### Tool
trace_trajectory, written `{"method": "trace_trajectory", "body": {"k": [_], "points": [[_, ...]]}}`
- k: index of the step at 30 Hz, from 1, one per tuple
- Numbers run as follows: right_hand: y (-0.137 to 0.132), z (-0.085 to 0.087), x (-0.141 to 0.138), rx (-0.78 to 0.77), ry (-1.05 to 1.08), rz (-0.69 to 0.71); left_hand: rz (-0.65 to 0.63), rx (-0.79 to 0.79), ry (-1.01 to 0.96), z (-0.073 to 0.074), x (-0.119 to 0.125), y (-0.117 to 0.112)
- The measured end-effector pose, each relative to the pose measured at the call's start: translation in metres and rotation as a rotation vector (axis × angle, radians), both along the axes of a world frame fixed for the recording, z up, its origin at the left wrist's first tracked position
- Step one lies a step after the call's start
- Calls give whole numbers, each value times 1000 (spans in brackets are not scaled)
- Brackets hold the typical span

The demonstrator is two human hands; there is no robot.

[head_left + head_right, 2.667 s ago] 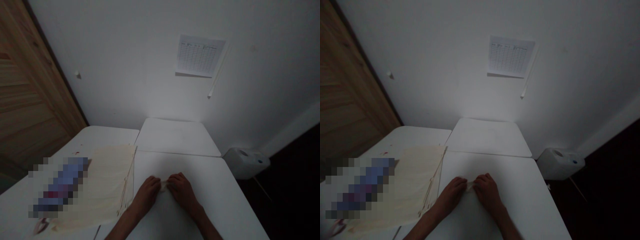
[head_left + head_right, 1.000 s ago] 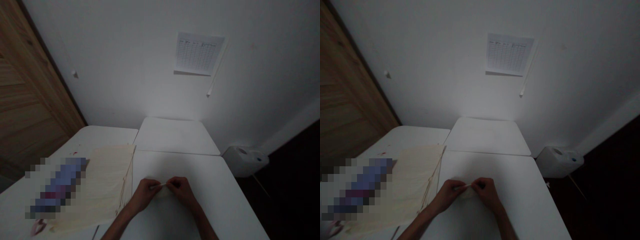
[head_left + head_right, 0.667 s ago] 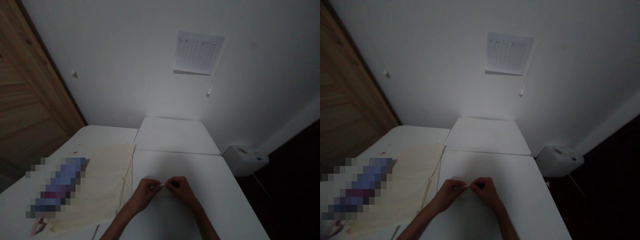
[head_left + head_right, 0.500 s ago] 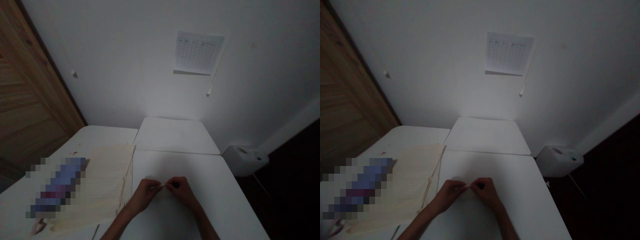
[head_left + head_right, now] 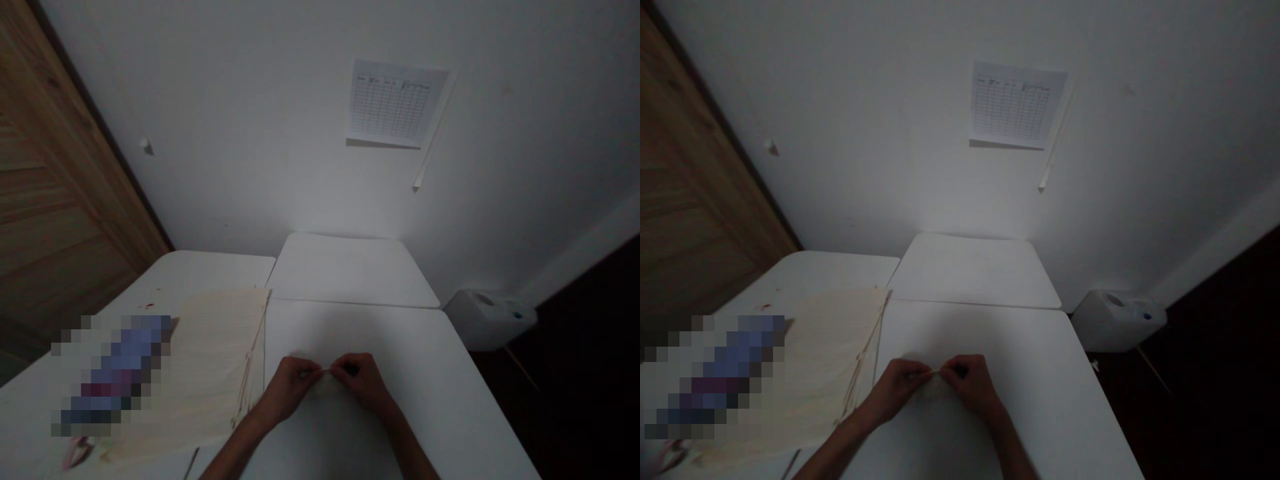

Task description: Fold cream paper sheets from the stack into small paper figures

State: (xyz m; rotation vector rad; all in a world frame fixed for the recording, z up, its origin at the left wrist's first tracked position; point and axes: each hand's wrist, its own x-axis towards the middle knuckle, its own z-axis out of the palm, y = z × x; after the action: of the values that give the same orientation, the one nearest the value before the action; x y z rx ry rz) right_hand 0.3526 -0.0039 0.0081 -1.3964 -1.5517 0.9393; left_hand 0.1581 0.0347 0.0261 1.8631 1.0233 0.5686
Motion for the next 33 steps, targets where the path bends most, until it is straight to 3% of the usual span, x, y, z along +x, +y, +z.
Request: {"method": "trace_trajectory", "body": {"k": [6,12,16,22,29,33], "points": [[0,-1,2,3,53,-32,23,-5,-1,8,-5,-3],[-2,-1,2,10,71,-55,82,7,-4,5,-12,-4],[-4,12,2,19,-5,-2,86,14,-13,3,-12,-5],[-2,34,0,61,-159,133,35,34,-26,13,-6,-9],[1,32,2,113,-249,140,30,44,-33,20,-6,-11],[0,30,3,113,-292,131,58,24,-13,15,-11,-10]]}}
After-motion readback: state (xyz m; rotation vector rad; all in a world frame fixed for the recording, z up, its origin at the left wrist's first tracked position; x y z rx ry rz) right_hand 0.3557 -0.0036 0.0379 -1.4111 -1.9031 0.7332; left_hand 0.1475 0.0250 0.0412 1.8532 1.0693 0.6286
